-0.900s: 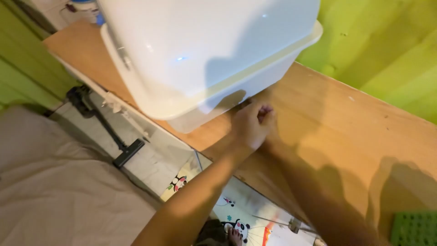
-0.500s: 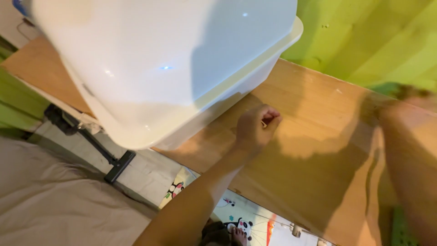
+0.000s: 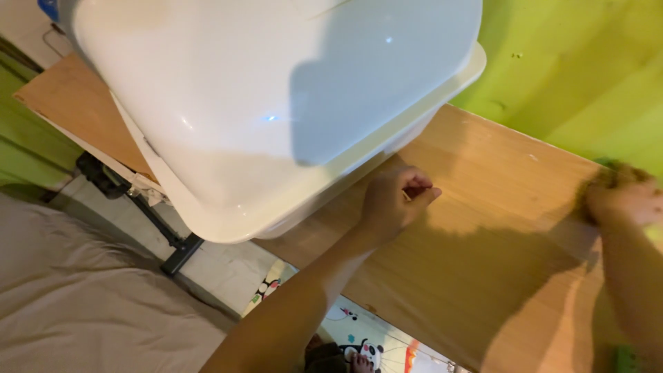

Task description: The recorder cleans a surface and organizes various baby-related items, including containers, dishes, and toys, into storage bins.

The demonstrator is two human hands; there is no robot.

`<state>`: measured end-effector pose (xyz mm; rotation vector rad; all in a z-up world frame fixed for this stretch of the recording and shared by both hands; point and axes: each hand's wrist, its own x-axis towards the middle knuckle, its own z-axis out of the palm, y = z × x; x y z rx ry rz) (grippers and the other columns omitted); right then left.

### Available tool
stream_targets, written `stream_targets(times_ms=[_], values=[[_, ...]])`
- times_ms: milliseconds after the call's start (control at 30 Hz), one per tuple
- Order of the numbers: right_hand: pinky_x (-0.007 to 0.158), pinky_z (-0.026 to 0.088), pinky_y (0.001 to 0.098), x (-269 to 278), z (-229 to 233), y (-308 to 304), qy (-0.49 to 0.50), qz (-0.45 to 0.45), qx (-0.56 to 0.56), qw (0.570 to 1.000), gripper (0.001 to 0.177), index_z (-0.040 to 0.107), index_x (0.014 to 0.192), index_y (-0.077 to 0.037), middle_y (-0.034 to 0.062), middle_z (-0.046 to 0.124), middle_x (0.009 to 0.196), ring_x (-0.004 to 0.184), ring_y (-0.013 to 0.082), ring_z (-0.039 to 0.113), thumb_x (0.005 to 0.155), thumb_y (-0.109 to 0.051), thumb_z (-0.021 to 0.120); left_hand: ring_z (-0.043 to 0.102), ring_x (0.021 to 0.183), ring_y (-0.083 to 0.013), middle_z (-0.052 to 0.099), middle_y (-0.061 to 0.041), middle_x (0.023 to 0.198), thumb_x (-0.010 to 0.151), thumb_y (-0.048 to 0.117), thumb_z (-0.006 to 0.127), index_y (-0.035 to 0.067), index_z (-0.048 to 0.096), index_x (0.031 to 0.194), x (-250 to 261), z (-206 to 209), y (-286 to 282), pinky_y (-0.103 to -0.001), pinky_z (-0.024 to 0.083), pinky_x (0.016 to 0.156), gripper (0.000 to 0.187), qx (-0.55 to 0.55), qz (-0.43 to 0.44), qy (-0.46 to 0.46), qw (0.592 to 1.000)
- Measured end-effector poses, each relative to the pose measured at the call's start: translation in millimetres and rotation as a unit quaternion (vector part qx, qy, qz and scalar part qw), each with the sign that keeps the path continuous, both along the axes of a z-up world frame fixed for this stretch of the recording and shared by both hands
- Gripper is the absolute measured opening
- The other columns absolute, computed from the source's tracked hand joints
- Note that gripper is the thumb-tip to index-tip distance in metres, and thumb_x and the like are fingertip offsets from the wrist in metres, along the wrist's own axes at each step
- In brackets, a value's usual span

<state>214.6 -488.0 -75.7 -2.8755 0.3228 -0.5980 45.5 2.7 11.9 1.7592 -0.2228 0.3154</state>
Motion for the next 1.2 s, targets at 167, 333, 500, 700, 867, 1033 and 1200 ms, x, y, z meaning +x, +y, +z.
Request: stream_targets(times_ms=[167,333,500,700,867,1033,1200], values=[[0.104,0.044,0.0576,12.8,-46.1,57.9,-0.033,0.065,-0.012,0.997,0.046,0.066,0.139,-0.025,0.0139,0.056,0.143,0.131,0.0439,0.051,0.094,-0.037,0.069,0.072,0.07,-0.0145,0.073,-0.007,0.08,0.085,0.022,0.083,0.004,0.07,0.088,1.8,-13.6,-2.6,-0.028,0.057,0.065,0.022,-0.011,0.015,-0.031,0.999],[0.102,0.049,0.0561,-65.2,-8.1,185.0,-0.051,0.244,-0.006,0.968,0.054,0.068,0.138,-0.028,0.0055,0.06,0.149,0.13,0.0403,0.052,0.086,-0.016,0.064,0.07,0.068,-0.0134,0.073,-0.006,0.079,0.086,0.022,0.083,0.003,0.069,0.088,1.1,-22.2,-18.6,-0.028,0.057,0.065,0.024,-0.018,0.008,-0.051,0.998],[0.098,0.046,0.0519,-156.7,34.4,258.0,-0.045,0.334,0.038,0.941,0.056,0.071,0.129,-0.024,0.0063,0.061,0.144,0.124,0.0378,0.054,0.079,-0.002,0.065,0.07,0.07,-0.0114,0.074,-0.006,0.082,0.087,0.02,0.082,0.004,0.069,0.091,-1.6,-22.1,-31.4,-0.027,0.057,0.065,0.021,-0.035,-0.006,-0.063,0.997],[0.105,0.045,0.0564,-142.9,-29.4,141.5,-0.13,0.117,-0.053,0.983,0.023,0.074,0.129,-0.023,0.016,0.059,0.141,0.128,0.0443,0.052,0.106,-0.025,0.071,0.07,0.067,-0.0114,0.073,-0.006,0.079,0.088,0.02,0.082,0.003,0.068,0.088,-22.2,-20.5,-3.6,-0.027,0.057,0.063,0.022,-0.015,0.032,-0.052,0.998],[0.091,0.044,0.0616,-44.0,-65.2,100.5,-0.058,0.005,-0.009,0.998,0.041,0.069,0.132,-0.02,0.0194,0.056,0.137,0.117,0.0489,0.052,0.094,-0.033,0.078,0.067,0.066,-0.0128,0.071,-0.005,0.078,0.087,0.02,0.081,0.005,0.068,0.088,-53.0,-15.8,40.4,-0.027,0.055,0.063,0.02,0.012,0.089,-0.049,0.995],[0.098,0.046,0.0588,-111.3,-33.4,283.0,-0.107,0.157,0.029,0.981,0.06,0.059,0.141,-0.005,0.0269,0.058,0.129,0.118,0.0485,0.054,0.087,-0.025,0.076,0.062,0.064,-0.014,0.068,-0.005,0.076,0.089,0.019,0.079,0.004,0.068,0.088,-71.1,-16.3,55.0,-0.028,0.053,0.062,0.018,0.006,0.112,-0.044,0.993],[0.089,0.048,0.0545,-228.8,28.0,368.1,-0.073,0.407,0.027,0.91,0.039,0.074,0.114,-0.016,0.0197,0.062,0.131,0.115,0.0424,0.057,0.075,-0.013,0.069,0.061,0.064,-0.0138,0.065,-0.005,0.077,0.088,0.018,0.079,0.005,0.067,0.086,-74.4,-5.9,37.9,-0.029,0.051,0.06,0.018,0.022,0.103,-0.078,0.991]])
